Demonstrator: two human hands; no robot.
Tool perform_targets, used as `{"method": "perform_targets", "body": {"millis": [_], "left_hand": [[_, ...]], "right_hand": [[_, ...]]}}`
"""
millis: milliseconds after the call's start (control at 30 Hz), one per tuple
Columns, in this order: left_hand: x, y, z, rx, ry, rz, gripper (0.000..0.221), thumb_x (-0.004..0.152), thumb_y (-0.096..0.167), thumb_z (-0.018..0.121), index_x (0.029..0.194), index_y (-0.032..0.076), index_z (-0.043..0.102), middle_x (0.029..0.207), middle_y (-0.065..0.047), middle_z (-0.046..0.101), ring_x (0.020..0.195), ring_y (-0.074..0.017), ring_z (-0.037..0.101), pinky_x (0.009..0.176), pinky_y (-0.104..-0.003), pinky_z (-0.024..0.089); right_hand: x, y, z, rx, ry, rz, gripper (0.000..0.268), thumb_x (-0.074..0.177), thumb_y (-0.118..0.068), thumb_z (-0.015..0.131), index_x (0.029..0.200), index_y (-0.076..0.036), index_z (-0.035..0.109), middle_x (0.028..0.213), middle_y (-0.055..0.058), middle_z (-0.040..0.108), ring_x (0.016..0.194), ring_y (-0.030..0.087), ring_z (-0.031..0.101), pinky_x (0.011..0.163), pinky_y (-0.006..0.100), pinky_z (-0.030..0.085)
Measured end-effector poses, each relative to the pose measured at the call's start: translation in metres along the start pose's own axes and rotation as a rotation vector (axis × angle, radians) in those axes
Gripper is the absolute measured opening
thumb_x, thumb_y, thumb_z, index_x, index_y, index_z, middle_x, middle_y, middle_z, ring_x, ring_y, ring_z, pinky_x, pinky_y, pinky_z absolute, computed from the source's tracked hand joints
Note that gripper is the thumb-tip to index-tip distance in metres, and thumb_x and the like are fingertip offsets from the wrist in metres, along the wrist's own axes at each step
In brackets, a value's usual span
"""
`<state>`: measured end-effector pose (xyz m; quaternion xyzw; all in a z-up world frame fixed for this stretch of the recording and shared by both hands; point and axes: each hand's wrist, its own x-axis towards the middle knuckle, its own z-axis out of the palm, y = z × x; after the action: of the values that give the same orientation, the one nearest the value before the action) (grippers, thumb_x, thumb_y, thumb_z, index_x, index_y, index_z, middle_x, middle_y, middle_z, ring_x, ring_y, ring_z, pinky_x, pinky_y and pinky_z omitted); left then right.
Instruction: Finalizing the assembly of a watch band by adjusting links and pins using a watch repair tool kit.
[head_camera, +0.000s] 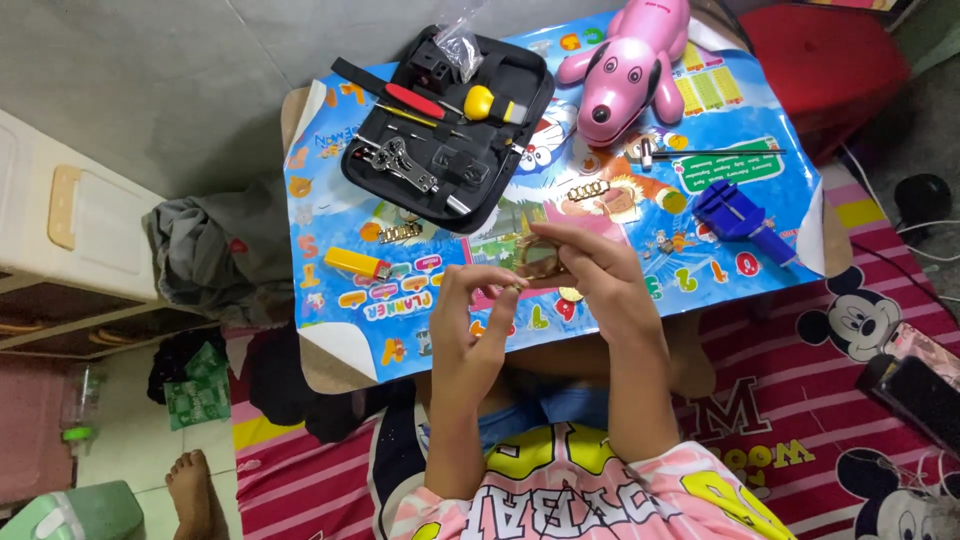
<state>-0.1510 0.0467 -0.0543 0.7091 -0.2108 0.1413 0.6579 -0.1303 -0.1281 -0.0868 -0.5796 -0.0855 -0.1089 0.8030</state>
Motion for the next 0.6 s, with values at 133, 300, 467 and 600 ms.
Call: {"method": "perform_targets", "body": {"millis": [133, 300, 467, 600], "left_hand": [[0.005, -0.008, 0.003, 0.010, 0.063, -0.119, 0.008, 0.103, 0.018, 0.063, 0.108, 0.012, 0.066, 0.101, -0.007, 0.069, 0.092, -0.0218, 0.054, 0.090, -0.040, 0.042], [0.010, -0.016, 0.002, 0.022, 0.086, -0.172, 0.012, 0.104, 0.020, 0.061, 0.111, 0.010, 0.065, 0.106, -0.012, 0.066, 0.103, -0.0272, 0.057, 0.100, -0.047, 0.041], [0.010, -0.020, -0.007, 0.070, 0.108, -0.208, 0.011, 0.100, 0.022, 0.068, 0.108, 0.014, 0.070, 0.096, -0.007, 0.066, 0.099, -0.0234, 0.060, 0.100, -0.045, 0.043], [0.009, -0.027, -0.013, 0.081, 0.129, -0.219, 0.009, 0.096, 0.019, 0.074, 0.104, 0.015, 0.075, 0.094, -0.004, 0.068, 0.097, -0.0217, 0.062, 0.100, -0.044, 0.044]], "right_hand": [[0.005, -0.020, -0.001, -0.053, -0.186, -0.007, 0.044, 0.097, 0.014, 0.036, 0.136, 0.014, 0.057, 0.116, 0.037, 0.068, 0.106, 0.050, 0.070, 0.083, 0.060, 0.061], [0.011, -0.035, 0.003, -0.105, -0.337, -0.042, 0.049, 0.098, 0.017, 0.036, 0.145, 0.010, 0.051, 0.123, 0.035, 0.067, 0.113, 0.050, 0.068, 0.087, 0.059, 0.059], [0.019, -0.031, 0.007, -0.086, -0.242, -0.037, 0.048, 0.093, 0.021, 0.045, 0.140, 0.014, 0.051, 0.108, 0.037, 0.069, 0.100, 0.047, 0.073, 0.079, 0.049, 0.066], [0.020, -0.015, 0.005, -0.084, -0.255, -0.039, 0.044, 0.095, 0.019, 0.044, 0.137, 0.013, 0.055, 0.105, 0.032, 0.070, 0.095, 0.038, 0.076, 0.078, 0.044, 0.068]]}}
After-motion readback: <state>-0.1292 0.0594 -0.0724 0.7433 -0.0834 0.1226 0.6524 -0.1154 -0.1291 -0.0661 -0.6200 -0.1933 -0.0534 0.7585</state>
